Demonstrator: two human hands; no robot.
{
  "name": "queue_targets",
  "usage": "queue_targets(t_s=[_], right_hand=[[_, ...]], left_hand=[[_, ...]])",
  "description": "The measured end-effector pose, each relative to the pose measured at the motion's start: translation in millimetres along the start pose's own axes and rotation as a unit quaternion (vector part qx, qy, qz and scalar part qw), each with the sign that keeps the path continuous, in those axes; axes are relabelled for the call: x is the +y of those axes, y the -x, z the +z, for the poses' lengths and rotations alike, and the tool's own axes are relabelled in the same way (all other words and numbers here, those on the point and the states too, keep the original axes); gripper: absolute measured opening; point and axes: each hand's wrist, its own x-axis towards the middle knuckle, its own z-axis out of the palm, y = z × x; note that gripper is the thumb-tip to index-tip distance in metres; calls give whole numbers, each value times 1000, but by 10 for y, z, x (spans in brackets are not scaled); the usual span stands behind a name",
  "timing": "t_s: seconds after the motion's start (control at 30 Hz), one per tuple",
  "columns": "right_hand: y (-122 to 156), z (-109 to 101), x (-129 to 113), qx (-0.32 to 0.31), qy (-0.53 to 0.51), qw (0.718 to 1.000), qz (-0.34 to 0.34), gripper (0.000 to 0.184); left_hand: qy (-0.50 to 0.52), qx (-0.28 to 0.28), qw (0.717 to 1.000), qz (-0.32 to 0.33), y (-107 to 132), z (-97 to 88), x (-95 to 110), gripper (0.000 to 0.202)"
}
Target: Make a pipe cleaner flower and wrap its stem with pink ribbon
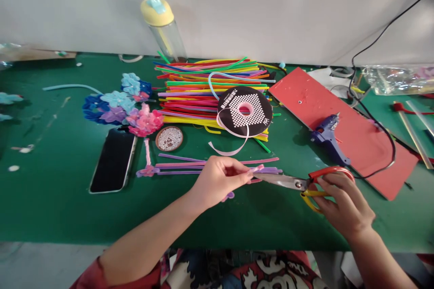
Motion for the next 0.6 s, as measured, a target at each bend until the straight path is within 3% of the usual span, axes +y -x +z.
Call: queue_targets(t_s=[0.43,0.6], right_hand=[[38,24,-15,-4,20,1000,5,13],[95,21,-12,-31,46,998,11,17]], left_hand=[[-37,10,999,-18,14,-4,13,15],[-85,50,995,32,7,16,-21,15]])
